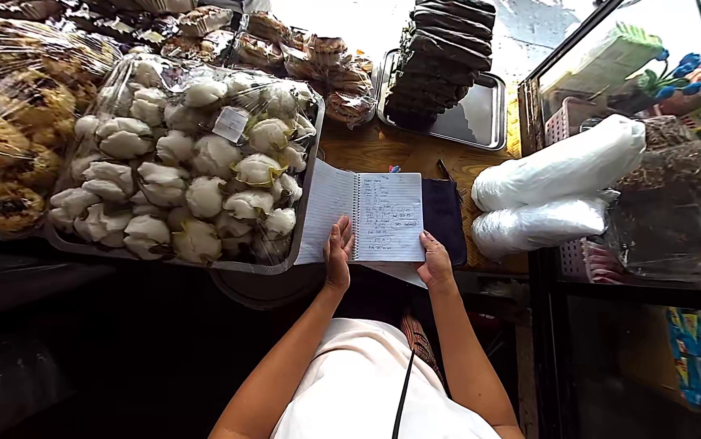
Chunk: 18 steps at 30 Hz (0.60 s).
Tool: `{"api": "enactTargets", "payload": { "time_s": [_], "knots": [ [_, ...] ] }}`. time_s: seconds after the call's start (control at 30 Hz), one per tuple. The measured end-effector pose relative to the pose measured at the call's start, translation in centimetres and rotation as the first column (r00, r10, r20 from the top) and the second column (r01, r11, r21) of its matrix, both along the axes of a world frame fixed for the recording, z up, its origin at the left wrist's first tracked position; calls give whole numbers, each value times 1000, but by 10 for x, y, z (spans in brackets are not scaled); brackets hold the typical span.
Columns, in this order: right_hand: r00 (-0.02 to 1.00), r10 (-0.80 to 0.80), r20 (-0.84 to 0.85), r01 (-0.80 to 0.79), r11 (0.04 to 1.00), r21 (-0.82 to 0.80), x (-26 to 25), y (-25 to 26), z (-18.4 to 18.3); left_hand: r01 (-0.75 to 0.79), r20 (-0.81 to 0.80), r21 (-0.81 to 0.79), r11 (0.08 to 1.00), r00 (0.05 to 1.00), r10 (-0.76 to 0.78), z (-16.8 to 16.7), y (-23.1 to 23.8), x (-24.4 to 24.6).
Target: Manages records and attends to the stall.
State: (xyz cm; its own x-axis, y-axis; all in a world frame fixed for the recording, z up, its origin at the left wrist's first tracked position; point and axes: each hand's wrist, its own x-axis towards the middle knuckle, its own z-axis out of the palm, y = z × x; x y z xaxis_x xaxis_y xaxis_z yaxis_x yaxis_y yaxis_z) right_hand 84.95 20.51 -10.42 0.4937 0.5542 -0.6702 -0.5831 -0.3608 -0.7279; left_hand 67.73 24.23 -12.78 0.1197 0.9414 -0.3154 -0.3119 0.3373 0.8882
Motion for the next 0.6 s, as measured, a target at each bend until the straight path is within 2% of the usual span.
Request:
{"api": "enactTargets", "payload": {
  "time_s": [0.6],
  "knots": [
    [1000,0,9,0,1000,8,-2,-1,-5,69,-89,52,996,994,-64,2,-4,-5]
  ]
}}
